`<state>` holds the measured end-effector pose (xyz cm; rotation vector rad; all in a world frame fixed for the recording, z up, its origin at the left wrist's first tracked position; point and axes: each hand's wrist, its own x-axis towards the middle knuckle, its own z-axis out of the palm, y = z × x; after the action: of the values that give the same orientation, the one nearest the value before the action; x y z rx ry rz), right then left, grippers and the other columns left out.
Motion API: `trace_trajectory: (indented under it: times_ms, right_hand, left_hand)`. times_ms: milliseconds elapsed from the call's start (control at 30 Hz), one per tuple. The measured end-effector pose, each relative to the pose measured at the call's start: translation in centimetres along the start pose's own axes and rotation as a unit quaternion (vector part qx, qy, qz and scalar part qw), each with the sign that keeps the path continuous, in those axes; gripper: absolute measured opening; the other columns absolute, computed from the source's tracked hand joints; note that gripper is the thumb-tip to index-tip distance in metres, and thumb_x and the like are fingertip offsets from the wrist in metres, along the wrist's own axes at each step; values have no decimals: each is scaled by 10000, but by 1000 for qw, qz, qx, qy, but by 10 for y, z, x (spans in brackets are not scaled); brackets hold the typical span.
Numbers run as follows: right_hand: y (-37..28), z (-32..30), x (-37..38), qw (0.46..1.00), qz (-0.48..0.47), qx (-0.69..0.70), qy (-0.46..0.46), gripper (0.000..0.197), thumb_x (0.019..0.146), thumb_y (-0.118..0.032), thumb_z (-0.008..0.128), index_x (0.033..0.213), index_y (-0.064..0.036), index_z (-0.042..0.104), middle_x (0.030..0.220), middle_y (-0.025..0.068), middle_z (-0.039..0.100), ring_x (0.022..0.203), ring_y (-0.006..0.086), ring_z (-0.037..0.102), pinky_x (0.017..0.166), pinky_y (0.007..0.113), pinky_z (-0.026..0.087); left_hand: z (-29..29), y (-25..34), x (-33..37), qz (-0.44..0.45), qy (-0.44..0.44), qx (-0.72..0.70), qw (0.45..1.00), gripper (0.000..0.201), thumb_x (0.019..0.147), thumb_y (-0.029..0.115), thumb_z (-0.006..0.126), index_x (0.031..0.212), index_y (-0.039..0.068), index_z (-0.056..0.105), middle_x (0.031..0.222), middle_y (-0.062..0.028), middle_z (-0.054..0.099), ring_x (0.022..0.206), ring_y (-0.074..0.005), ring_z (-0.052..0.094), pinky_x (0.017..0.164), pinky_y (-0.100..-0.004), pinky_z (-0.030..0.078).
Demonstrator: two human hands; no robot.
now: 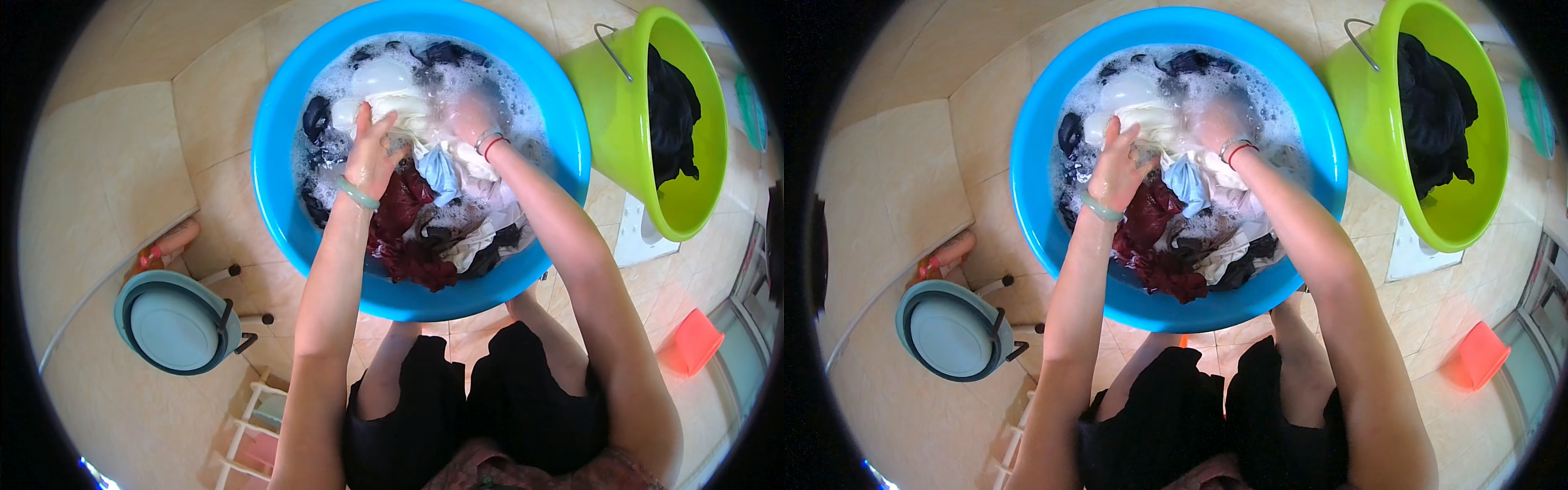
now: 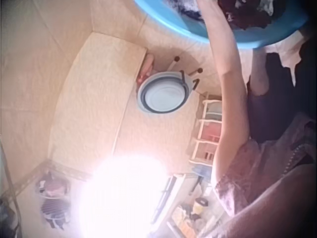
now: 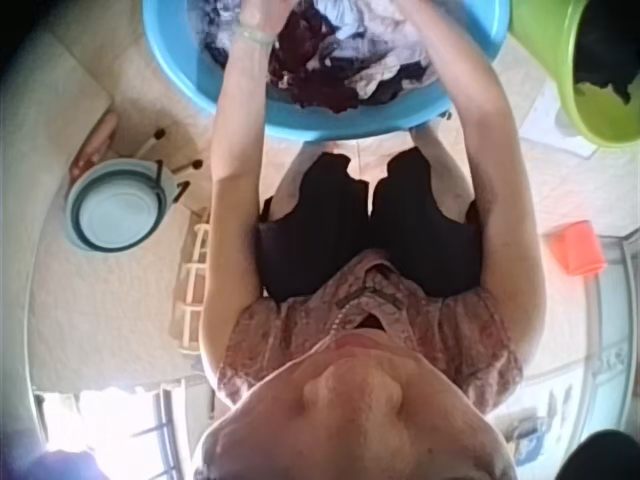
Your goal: The person hand-washes various garments in a blue basin filled with soapy water. They scrub and wring out a black garment, a maroon garment, and a light-colored garment, transferring the black item to a green bucket after washing.
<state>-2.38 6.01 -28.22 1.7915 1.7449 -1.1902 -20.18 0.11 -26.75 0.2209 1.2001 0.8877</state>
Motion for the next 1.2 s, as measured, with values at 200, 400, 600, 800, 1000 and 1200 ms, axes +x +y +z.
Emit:
trace_trajectory:
  times_ms: [200, 400, 600, 800, 1000, 1200]
  right_hand:
    - [-45, 29, -94, 784, -444, 229, 369, 98, 723, -115, 648, 819, -130, 644, 902, 95, 589, 831, 317, 572, 722, 431, 472]
    - [-80, 48, -161, 763, -528, 53, 368, 173, 697, -262, 659, 867, -229, 658, 973, -57, 540, 921, 181, 511, 711, 333, 421]
    - [-99, 28, -163, 687, -512, 95, 506, 225, 641, -313, 740, 829, -219, 660, 906, -58, 545, 783, 160, 528, 583, 276, 432]
    - [-84, 14, -144, 676, -535, 224, 454, 177, 634, -186, 779, 706, -148, 622, 783, 12, 535, 666, 195, 562, 515, 299, 472]
    - [-56, 8, -118, 699, -500, 223, 460, 131, 688, -200, 715, 740, -161, 601, 775, 15, 563, 712, 228, 605, 565, 349, 509]
    - [0, 9, -52, 785, -355, 100, 497, 168, 778, -274, 719, 776, -127, 639, 813, 23, 620, 754, 251, 620, 614, 361, 540]
  left_hand:
    - [4, 9, -3, -1, -130, -100, 986, 699, 952, 611, 451, 1354, 41, 501, 1311, -125, 577, 1202, -259, 548, 1037, -419, 424]
    - [7, 21, -17, -140, -274, -272, 912, 690, 960, 552, 492, 1423, 44, 440, 1329, -139, 564, 1138, -235, 585, 972, -354, 472]
    - [24, 17, -19, -21, -221, -236, 946, 523, 959, 489, 510, 1255, 57, 499, 1154, -99, 578, 1001, -196, 583, 865, -333, 479]
    - [33, 14, -38, 83, -167, -199, 962, 378, 958, 425, 529, 1086, 71, 557, 980, -58, 591, 864, -158, 581, 759, -312, 486]
    - [32, 8, -53, 106, -105, -226, 963, 302, 948, 360, 548, 988, 68, 614, 887, -47, 628, 804, -150, 609, 727, -300, 508]
    - [39, 4, -62, 153, 118, -126, 973, 361, 950, 354, 518, 1126, 51, 605, 1132, -73, 654, 1077, -212, 618, 964, -351, 477]
